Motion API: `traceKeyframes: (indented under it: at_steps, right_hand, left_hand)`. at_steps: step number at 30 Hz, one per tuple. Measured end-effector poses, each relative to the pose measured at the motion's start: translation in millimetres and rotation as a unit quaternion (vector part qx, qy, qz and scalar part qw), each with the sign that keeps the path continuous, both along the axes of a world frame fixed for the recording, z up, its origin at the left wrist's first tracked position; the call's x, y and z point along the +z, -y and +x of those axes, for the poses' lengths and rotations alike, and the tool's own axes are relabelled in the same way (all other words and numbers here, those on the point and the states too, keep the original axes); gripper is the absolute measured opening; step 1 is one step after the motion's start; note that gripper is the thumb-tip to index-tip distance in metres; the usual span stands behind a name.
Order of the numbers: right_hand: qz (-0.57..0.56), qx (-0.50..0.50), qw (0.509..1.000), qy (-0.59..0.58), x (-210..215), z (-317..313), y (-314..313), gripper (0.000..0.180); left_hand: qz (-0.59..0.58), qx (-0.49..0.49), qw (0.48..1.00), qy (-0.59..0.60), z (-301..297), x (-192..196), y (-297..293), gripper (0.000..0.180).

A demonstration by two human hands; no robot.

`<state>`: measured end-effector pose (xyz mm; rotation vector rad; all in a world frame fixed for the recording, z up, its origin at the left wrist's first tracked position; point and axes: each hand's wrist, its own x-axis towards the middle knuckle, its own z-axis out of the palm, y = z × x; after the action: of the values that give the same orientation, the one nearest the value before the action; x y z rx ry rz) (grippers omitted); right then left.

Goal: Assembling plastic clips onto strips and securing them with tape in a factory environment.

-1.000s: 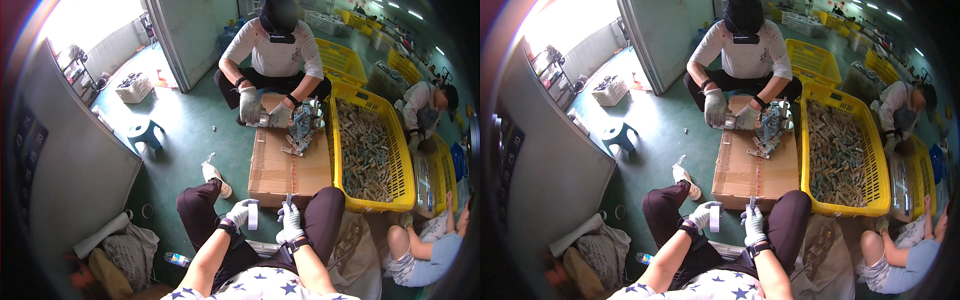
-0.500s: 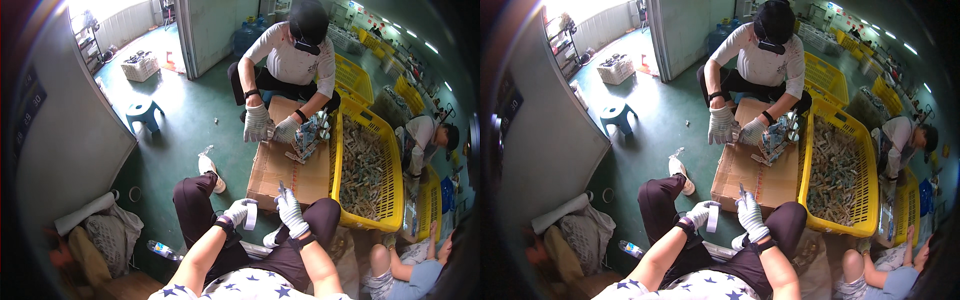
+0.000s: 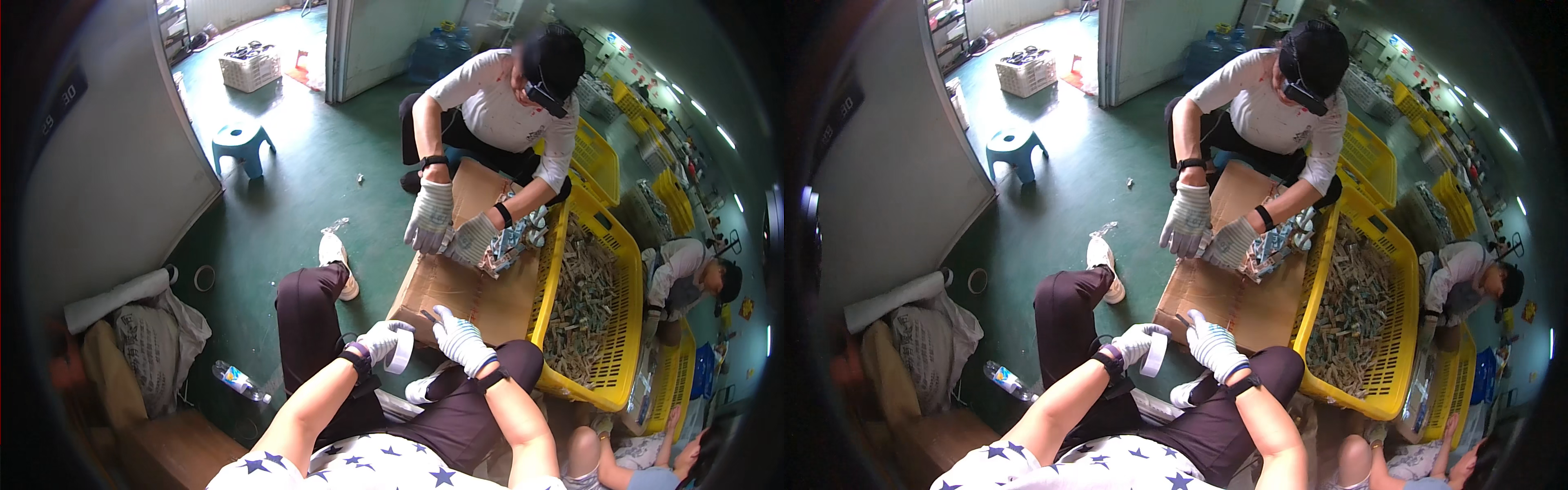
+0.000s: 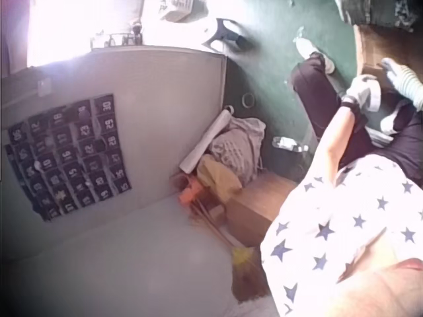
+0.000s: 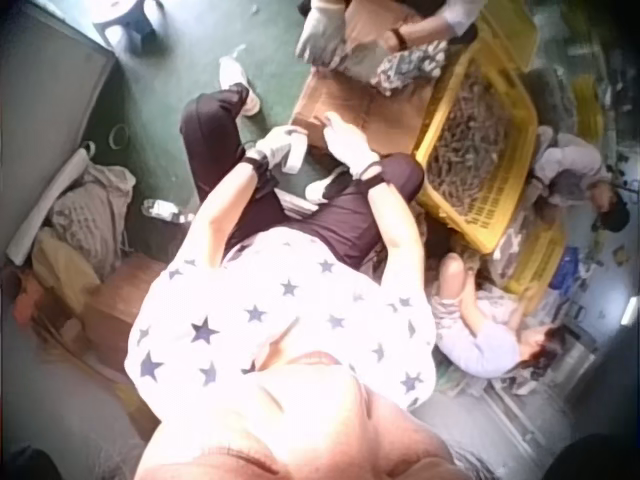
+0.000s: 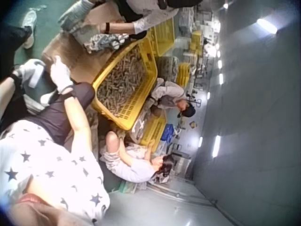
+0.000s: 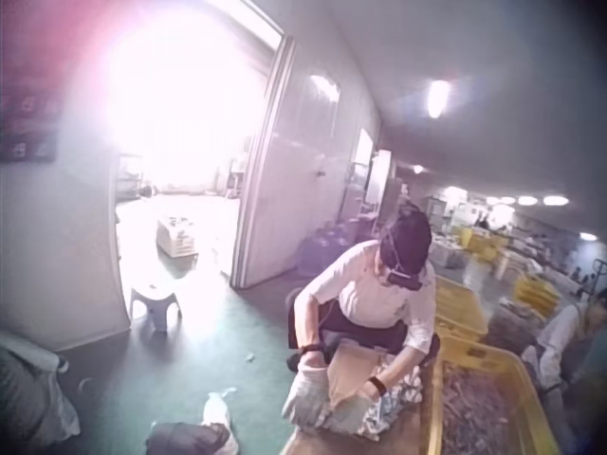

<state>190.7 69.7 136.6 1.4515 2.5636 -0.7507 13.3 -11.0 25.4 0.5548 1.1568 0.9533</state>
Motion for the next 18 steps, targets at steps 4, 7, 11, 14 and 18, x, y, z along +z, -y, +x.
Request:
traceKeyframes:
  at_steps: [4, 7, 11, 14, 18]
  right_hand:
    - [0.024, 0.061, 0.995, 0.076, 2, -9, -2, 0.055]
    - [0.034, 0.064, 0.994, 0.085, 2, -14, -3, 0.059]
    - [0.039, 0.058, 0.993, 0.093, -5, -24, -2, 0.048]
    - [0.083, 0.145, 0.984, 0.061, -19, -23, -7, 0.031]
    - [0.129, 0.184, 0.972, 0.073, -27, -32, -3, 0.022]
  left_hand:
    - [0.016, 0.003, 1.0, -0.009, 0, -4, -1, 0.022]
    - [-0.003, -0.014, 1.0, -0.014, 1, 5, -1, 0.023]
    - [0.034, -0.032, 0.998, -0.046, -4, -5, 5, 0.03]
    - [0.018, -0.011, 1.0, -0.006, -4, 0, 2, 0.03]
    - [-0.003, -0.015, 0.998, -0.054, -1, 19, 3, 0.03]
